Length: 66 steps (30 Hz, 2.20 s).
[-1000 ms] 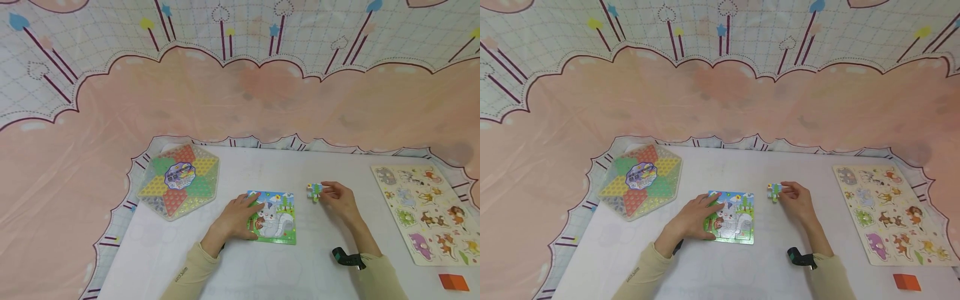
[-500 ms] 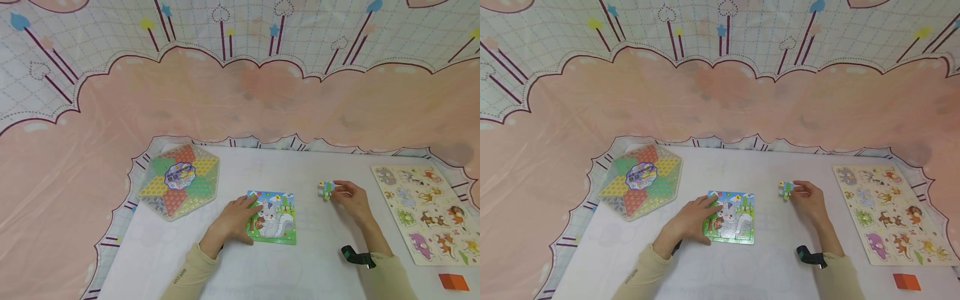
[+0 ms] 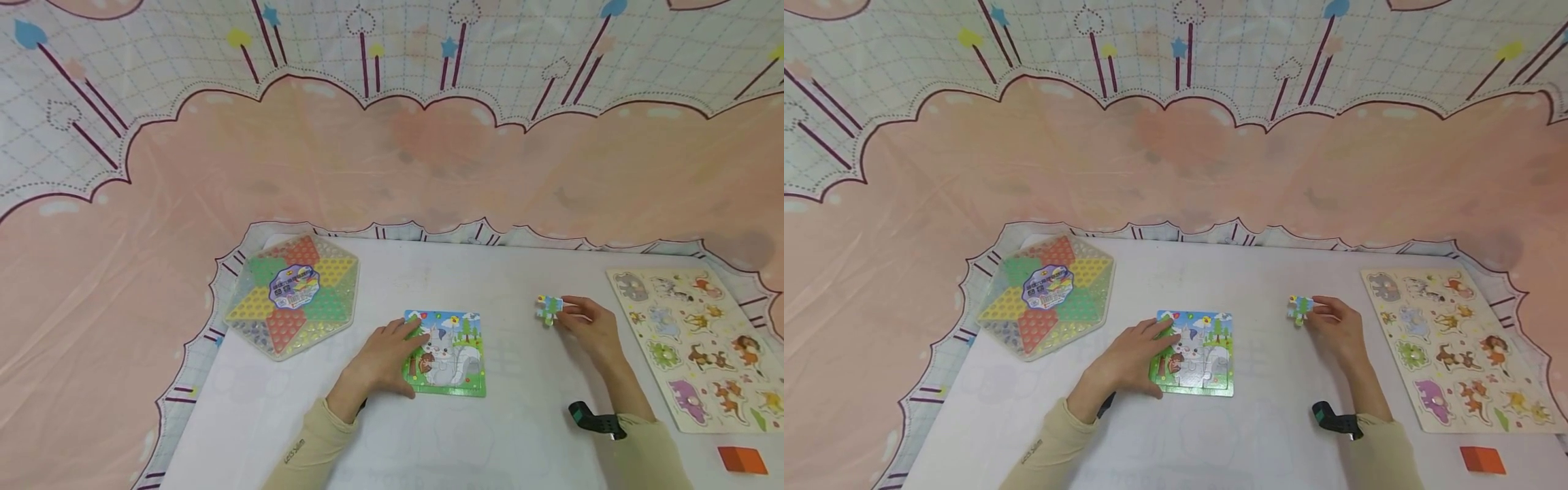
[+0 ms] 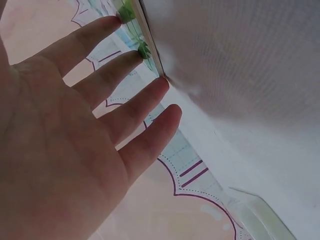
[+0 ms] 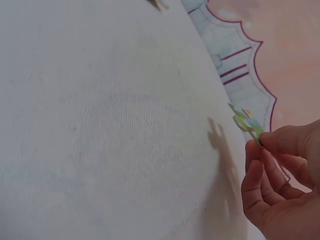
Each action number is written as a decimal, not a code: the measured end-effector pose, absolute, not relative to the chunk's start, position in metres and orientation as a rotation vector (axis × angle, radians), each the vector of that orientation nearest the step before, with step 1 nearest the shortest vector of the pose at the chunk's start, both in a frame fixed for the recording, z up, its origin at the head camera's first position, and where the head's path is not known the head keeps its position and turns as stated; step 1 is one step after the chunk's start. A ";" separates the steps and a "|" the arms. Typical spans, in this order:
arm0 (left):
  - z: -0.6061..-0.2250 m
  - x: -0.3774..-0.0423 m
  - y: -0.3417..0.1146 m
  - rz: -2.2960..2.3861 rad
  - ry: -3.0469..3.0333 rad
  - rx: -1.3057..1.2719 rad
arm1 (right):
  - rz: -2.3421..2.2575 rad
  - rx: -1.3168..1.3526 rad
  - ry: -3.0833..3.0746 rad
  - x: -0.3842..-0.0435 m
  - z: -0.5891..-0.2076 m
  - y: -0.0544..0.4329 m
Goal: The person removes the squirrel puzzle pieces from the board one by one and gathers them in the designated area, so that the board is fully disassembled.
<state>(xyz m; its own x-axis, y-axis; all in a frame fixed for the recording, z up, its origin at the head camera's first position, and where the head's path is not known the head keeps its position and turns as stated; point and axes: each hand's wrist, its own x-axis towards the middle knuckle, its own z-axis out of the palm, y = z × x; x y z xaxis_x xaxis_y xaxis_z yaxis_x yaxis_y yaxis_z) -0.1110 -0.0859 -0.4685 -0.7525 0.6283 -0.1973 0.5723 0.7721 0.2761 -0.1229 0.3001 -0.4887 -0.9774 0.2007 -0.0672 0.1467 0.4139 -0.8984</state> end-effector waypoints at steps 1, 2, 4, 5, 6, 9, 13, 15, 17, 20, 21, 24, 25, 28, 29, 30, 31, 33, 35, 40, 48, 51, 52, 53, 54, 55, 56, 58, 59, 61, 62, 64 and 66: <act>-0.469 -0.111 -0.086 0.286 2.690 0.928 | 1.649 -0.331 -2.590 -0.123 -0.489 0.301; -0.469 -0.112 -0.085 0.281 2.693 0.929 | 1.649 -0.343 -2.587 -0.122 -0.489 0.302; -0.470 -0.113 -0.085 0.268 2.702 0.932 | 1.648 -0.359 -2.587 -0.121 -0.489 0.304; -0.470 -0.113 -0.084 0.259 2.707 0.932 | 1.651 -0.366 -2.586 -0.121 -0.490 0.305; -0.471 -0.114 -0.084 0.249 2.713 0.933 | 1.656 -0.376 -2.588 -0.121 -0.490 0.306; -0.472 -0.115 -0.085 0.241 2.724 0.934 | 1.655 -0.393 -2.595 -0.120 -0.490 0.309; -0.474 -0.116 -0.086 0.271 2.719 0.920 | 1.654 -0.412 -2.596 -0.120 -0.490 0.313; -0.475 -0.117 -0.087 0.292 2.723 0.907 | 1.653 -0.424 -2.591 -0.120 -0.490 0.315; -0.476 -0.118 -0.087 0.298 2.736 0.898 | 1.657 -0.428 -2.587 -0.120 -0.490 0.317; -0.477 -0.118 -0.087 0.297 2.759 0.886 | 1.662 -0.432 -2.583 -0.120 -0.490 0.318; -0.477 -0.118 -0.087 0.295 2.764 0.883 | 1.666 -0.439 -2.582 -0.120 -0.490 0.319; -0.476 -0.117 -0.086 0.291 2.774 0.874 | 1.671 -0.460 -2.584 -0.120 -0.489 0.320; -0.475 -0.117 -0.085 0.286 2.777 0.872 | 1.668 -0.465 -2.585 -0.120 -0.489 0.320; -0.474 -0.116 -0.084 0.276 2.789 0.867 | 1.664 -0.472 -2.587 -0.121 -0.489 0.323; -0.474 -0.116 -0.084 0.270 2.792 0.865 | 1.659 -0.473 -2.590 -0.121 -0.490 0.324; -0.474 -0.116 -0.084 0.265 2.796 0.864 | 1.659 -0.472 -2.590 -0.121 -0.490 0.325; -0.474 -0.116 -0.084 0.263 2.798 0.862 | 1.659 -0.471 -2.589 -0.121 -0.490 0.326; -0.474 -0.116 -0.084 0.260 2.801 0.857 | 1.669 -0.478 -2.585 -0.122 -0.490 0.328; -0.474 -0.116 -0.083 0.261 2.803 0.852 | 1.682 -0.485 -2.577 -0.122 -0.490 0.330; -0.474 -0.115 -0.083 0.276 2.803 0.847 | 1.703 -0.523 -2.579 -0.124 -0.492 0.331; -0.475 -0.115 -0.084 0.285 2.805 0.850 | 1.646 -0.567 -2.666 -0.132 -0.491 0.333; -0.475 -0.115 -0.084 0.282 2.803 0.853 | 1.623 -0.543 -2.696 -0.136 -0.491 0.335; -0.475 -0.115 -0.084 0.281 2.803 0.854 | 1.616 -0.537 -2.705 -0.137 -0.491 0.336; -0.475 -0.115 -0.084 0.280 2.803 0.855 | 1.610 -0.528 -2.711 -0.138 -0.491 0.337; -0.475 -0.115 -0.084 0.279 2.803 0.857 | 1.604 -0.518 -2.718 -0.139 -0.491 0.337; -0.475 -0.115 -0.084 0.279 2.802 0.857 | 1.603 -0.508 -2.722 -0.141 -0.491 0.337; -0.474 -0.115 -0.084 0.281 2.801 0.857 | 1.600 -0.499 -2.727 -0.142 -0.491 0.338; -0.474 -0.115 -0.085 0.290 2.797 0.855 | 1.595 -0.479 -2.732 -0.145 -0.491 0.338; -0.474 -0.115 -0.085 0.295 2.794 0.854 | 1.598 -0.472 -2.735 -0.146 -0.491 0.337; -0.474 -0.115 -0.085 0.305 2.791 0.855 | 1.599 -0.473 -2.746 -0.148 -0.491 0.336; -0.474 -0.115 -0.085 0.309 2.789 0.855 | 1.603 -0.477 -2.750 -0.149 -0.491 0.335; -0.474 -0.115 -0.085 0.314 2.790 0.859 | 1.606 -0.487 -2.754 -0.151 -0.490 0.334; -0.475 -0.115 -0.085 0.315 2.794 0.864 | 1.601 -0.503 -2.759 -0.153 -0.489 0.333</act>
<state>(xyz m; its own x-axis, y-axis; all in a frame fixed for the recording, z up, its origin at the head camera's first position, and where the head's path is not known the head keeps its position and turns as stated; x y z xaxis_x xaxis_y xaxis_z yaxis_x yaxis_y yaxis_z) -0.1151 -0.0853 -0.4746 -0.8090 0.5739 -0.1270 0.5313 0.8064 0.2598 -0.1525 0.3328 -0.4888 -0.9477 0.2221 -0.2294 0.3094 0.4608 -0.8319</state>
